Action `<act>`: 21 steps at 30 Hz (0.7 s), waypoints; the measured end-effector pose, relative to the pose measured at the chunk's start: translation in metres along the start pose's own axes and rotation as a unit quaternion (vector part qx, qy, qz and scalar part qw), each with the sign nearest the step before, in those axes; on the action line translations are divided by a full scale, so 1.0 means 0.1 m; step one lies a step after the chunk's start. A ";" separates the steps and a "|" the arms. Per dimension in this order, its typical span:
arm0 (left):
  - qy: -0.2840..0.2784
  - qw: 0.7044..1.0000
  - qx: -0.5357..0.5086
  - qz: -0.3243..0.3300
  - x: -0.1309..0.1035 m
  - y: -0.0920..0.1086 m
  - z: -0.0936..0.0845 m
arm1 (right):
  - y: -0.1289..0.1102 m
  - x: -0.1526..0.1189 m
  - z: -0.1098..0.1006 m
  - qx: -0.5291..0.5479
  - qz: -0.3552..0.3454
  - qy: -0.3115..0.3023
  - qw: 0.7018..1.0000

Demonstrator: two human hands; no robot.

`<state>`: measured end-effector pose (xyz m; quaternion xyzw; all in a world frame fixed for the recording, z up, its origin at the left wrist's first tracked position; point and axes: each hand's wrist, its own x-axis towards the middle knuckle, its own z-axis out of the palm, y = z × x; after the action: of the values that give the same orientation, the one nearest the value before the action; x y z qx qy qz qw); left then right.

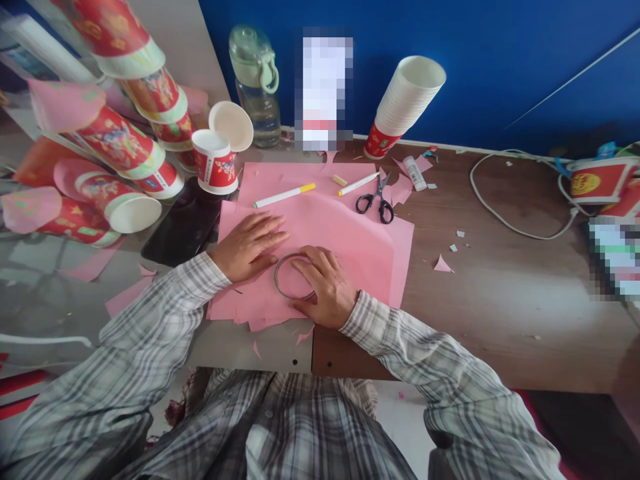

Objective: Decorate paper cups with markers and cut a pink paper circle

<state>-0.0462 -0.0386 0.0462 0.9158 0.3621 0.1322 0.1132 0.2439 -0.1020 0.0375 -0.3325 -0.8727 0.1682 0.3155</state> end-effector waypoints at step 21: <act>-0.007 1.000 -0.010 0.000 0.01 -0.02 -0.01 | 0.02 -0.01 -0.02 -0.007 0.026 -0.028 0.999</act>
<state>-0.0473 -0.0367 0.0464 0.9155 0.3600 0.1292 0.1245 0.2465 -0.1012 0.0375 -0.3527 -0.8733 0.1800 0.2838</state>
